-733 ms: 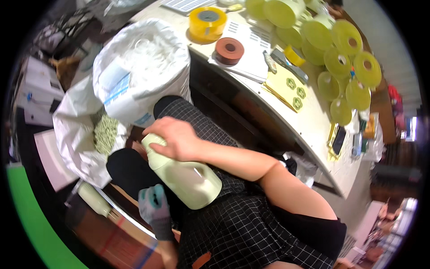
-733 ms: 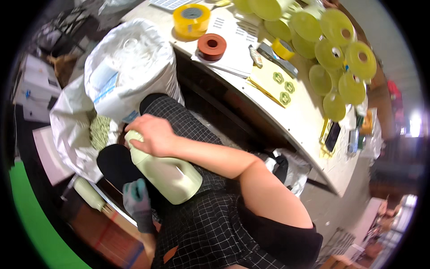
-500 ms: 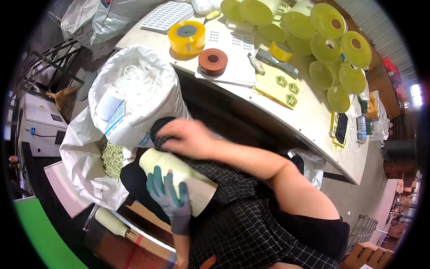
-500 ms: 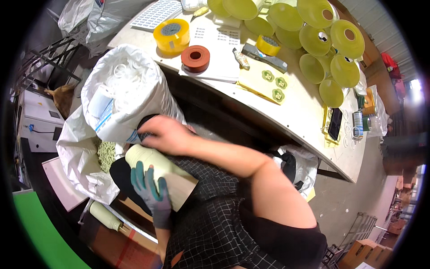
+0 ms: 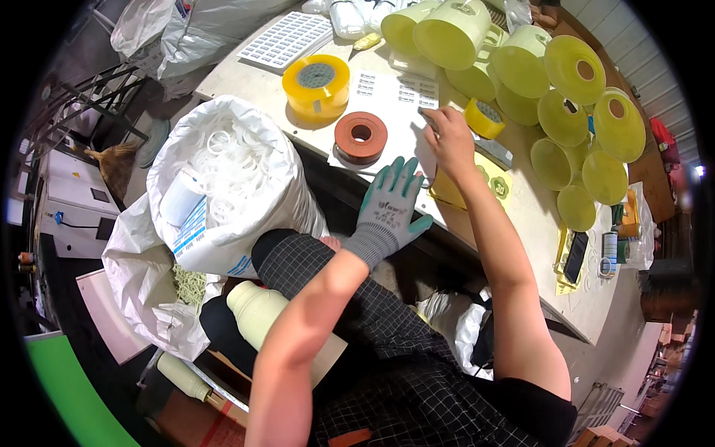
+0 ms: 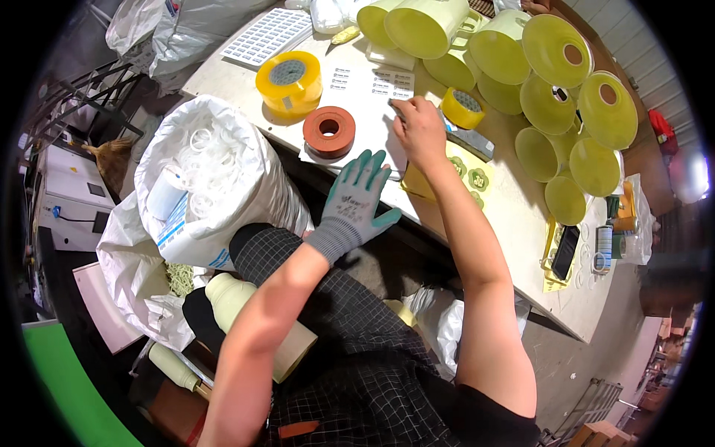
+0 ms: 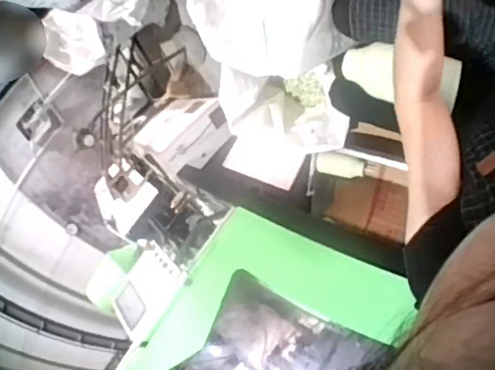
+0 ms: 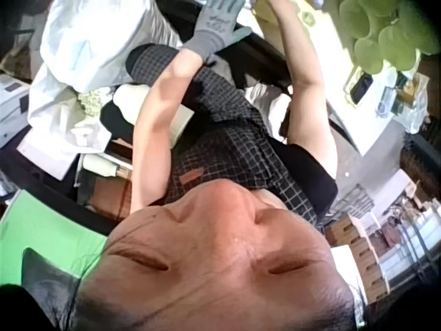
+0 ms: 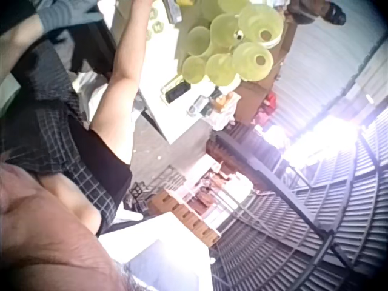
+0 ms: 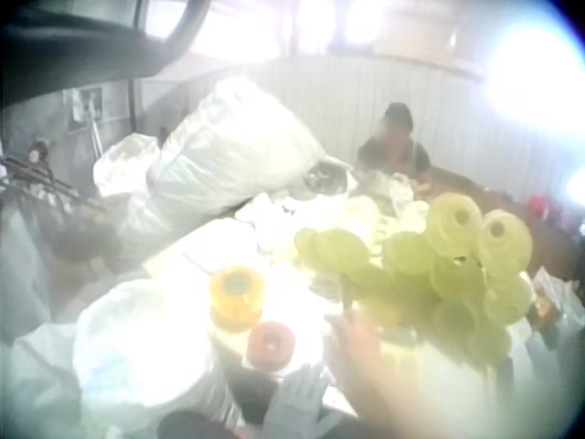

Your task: The person applies adhesive labels and a circular sticker to a plastic jug, then places it on a conveyor and processes another jug.

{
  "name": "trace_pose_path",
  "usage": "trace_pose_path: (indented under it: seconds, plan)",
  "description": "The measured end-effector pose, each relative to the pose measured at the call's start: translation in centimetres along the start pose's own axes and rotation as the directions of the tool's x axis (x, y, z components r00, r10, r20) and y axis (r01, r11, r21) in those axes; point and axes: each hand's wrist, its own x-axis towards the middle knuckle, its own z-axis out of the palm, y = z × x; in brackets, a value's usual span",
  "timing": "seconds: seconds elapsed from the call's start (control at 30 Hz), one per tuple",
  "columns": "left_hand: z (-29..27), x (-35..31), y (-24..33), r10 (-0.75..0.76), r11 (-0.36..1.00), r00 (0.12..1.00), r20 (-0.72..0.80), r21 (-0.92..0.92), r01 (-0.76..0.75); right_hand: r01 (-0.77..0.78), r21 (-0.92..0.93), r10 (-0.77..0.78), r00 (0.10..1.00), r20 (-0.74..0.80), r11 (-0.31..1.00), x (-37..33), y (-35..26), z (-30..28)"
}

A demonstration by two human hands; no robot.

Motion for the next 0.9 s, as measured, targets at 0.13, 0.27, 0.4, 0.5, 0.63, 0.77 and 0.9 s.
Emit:
trace_pose_path:
  seconds: [0.13, 0.27, 0.4, 0.5, 0.63, 0.77, 0.9]
  plan:
    - [3.8, 0.4, -0.9, -0.049, 0.999, 0.998, -0.026, -0.019, 0.048, -0.042, 0.141, 0.034, 0.998, 0.059, 0.989, 3.2, -0.5, 1.5]
    - [3.6, 0.6, -1.0, -0.047, 0.998, 0.998, 0.034, -0.048, 0.048, -0.071, 0.286, 0.006, 0.975, 0.222, 0.955, 5.6, -0.4, 5.4]
    - [3.5, 0.5, -0.7, -0.065, 0.996, 0.995, 0.075, -0.052, 0.069, -0.014, 0.19, -0.028, 0.976, 0.216, 0.982, 5.3, -0.5, 8.0]
    - [3.9, 0.2, -0.9, -0.097, 0.993, 0.992, 0.083, -0.064, 0.103, -0.065, 0.165, 0.034, 0.983, 0.181, 0.984, 5.7, -2.0, 8.8]
    - [3.8, 0.3, -0.9, -0.078, 0.996, 0.995, 0.067, -0.048, 0.082, -0.116, 0.094, 0.095, 0.974, 0.206, 0.989, 5.9, -2.9, 8.8]
    - [3.9, 0.4, -0.6, -0.077, 0.995, 0.988, 0.132, -0.047, 0.084, -0.051, -0.013, 0.053, 0.97, 0.239, 0.999, 6.4, -2.6, 9.1]
    - [4.2, 0.8, -0.6, -0.055, 0.997, 0.997, 0.047, -0.047, 0.058, -0.532, 0.567, 0.435, 0.845, 0.31, 0.629, 7.8, -1.2, 7.4]
